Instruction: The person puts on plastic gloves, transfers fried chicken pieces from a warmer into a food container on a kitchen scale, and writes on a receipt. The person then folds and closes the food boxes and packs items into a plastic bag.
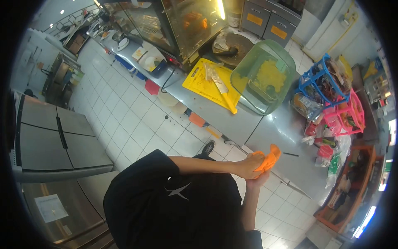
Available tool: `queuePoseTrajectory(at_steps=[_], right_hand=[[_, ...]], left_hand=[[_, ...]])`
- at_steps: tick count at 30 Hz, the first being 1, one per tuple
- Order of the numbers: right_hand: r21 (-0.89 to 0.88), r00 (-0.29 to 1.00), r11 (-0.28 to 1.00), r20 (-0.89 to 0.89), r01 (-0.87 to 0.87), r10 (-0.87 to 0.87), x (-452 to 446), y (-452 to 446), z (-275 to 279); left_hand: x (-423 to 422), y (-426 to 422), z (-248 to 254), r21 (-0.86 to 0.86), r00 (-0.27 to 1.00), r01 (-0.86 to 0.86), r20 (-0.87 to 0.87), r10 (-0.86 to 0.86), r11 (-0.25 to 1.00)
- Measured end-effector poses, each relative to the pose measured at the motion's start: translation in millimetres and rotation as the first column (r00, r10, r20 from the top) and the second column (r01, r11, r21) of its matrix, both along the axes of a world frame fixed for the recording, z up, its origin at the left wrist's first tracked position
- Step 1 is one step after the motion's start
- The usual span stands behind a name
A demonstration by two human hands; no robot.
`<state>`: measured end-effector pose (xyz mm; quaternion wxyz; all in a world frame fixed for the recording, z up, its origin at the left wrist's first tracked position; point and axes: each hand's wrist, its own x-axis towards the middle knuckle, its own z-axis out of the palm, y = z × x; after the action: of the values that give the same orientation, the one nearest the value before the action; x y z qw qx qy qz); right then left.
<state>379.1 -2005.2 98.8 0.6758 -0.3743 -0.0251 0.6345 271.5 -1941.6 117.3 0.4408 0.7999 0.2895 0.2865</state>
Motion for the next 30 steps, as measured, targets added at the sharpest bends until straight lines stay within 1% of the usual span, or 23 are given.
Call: queuePoseTrajectory(at_steps=[1, 4, 7, 9, 10, 11, 12, 13, 14, 17, 19, 21, 23, 24, 26, 27, 28, 29, 30], right_hand=[[-0.044, 0.998, 0.997, 0.034, 0.062, -0.061, -1.0, 1.6, 0.3], [-0.055, 0.987, 0.991, 0.108, 0.124, -0.118, -10.5, 21.3, 13.5], [-0.085, 0.986, 0.992, 0.149, 0.093, -0.080, -6.6, 29.9, 24.4], [0.124, 0.980, 0.991, 0.196, -0.054, 0.028, 20.0, 32.5, -8.2], [0.228, 0.973, 0.966, 0.219, -0.125, 0.074, 24.3, 39.0, -21.9], [0.181, 0.978, 0.981, 0.204, -0.074, 0.036, 15.4, 48.0, -14.9], [0.130, 0.981, 0.991, 0.194, -0.025, 0.000, -0.4, 53.1, 9.1], [0.075, 0.982, 0.997, 0.187, 0.018, -0.031, -10.9, 59.9, 20.2], [0.168, 0.972, 0.986, 0.232, -0.017, -0.022, -15.1, 62.9, 10.3], [0.102, 0.982, 0.988, 0.164, -0.113, 0.095, -37.6, 52.9, -2.1], [0.092, 0.980, 0.992, 0.185, -0.090, 0.072, -51.2, 47.4, -12.1], [0.122, 0.968, 0.992, 0.250, -0.023, -0.009, -62.5, 55.0, -14.1], [0.177, 0.924, 0.979, 0.349, 0.099, -0.156, -74.5, 55.1, -0.2], [0.166, 0.946, 0.974, 0.256, 0.157, -0.196, -77.8, 55.8, 9.5], [0.340, 0.789, 0.912, 0.484, 0.227, -0.377, -84.8, 63.8, 40.0], [0.407, 0.705, 0.888, 0.566, 0.213, -0.429, -97.2, 67.2, 52.8], [0.467, 0.415, 0.861, 0.755, 0.202, -0.507, -96.1, 67.2, 62.0], [0.529, 0.203, 0.817, 0.795, 0.229, -0.572, -96.9, 75.8, 74.1], [0.596, 0.102, 0.745, 0.757, 0.299, -0.646, -89.8, 89.6, 91.0]], left_hand=[[-0.9, -2.8, 0.4, -0.012, 1.000, -0.011, 0.001, 0.011, 1.000], [4.4, 2.2, -9.7, -0.001, 0.975, -0.144, 0.168, 0.142, 0.990], [-3.8, 14.5, 3.9, 0.048, 0.972, -0.114, 0.210, 0.102, 0.992], [-15.3, 9.0, 24.6, -0.089, 0.970, -0.138, 0.190, 0.153, 0.986], [-23.3, 4.9, 28.4, -0.154, 0.969, -0.150, 0.175, 0.177, 0.977], [-28.7, 2.5, 26.2, -0.199, 0.967, -0.150, 0.176, 0.185, 0.969], [-32.4, -2.0, 22.5, -0.245, 0.964, -0.149, 0.178, 0.196, 0.958], [-39.4, -2.6, 19.4, -0.293, 0.960, -0.153, 0.180, 0.212, 0.944], [-51.7, -3.8, 27.1, -0.355, 0.983, -0.116, 0.091, 0.158, 0.928], [-76.1, -13.6, 31.0, -0.187, 0.981, -0.192, -0.050, 0.186, 0.963], [-88.2, -21.0, 28.2, -0.124, 0.960, -0.275, 0.026, 0.280, 0.953], [-98.6, -15.3, 25.7, -0.080, 0.947, -0.295, 0.105, 0.302, 0.952], [-110.8, -12.7, 27.9, -0.069, 0.955, -0.234, 0.173, 0.243, 0.970], [-121.1, -8.3, 42.1, -0.179, 0.964, -0.199, 0.142, 0.225, 0.964], [-129.8, 2.2, 50.1, -0.198, 0.976, -0.073, 0.188, 0.111, 0.977], [-144.9, 6.4, 52.4, -0.217, 0.977, -0.054, 0.190, 0.097, 0.975], [-157.3, 9.2, 57.0, -0.132, 0.926, -0.068, 0.360, 0.111, 0.989], [-179.1, 15.8, 65.4, -0.063, 0.930, -0.045, 0.363, 0.065, 0.997], [-206.3, 24.5, 74.0, 0.004, 0.934, -0.039, 0.355, 0.035, 0.999]])
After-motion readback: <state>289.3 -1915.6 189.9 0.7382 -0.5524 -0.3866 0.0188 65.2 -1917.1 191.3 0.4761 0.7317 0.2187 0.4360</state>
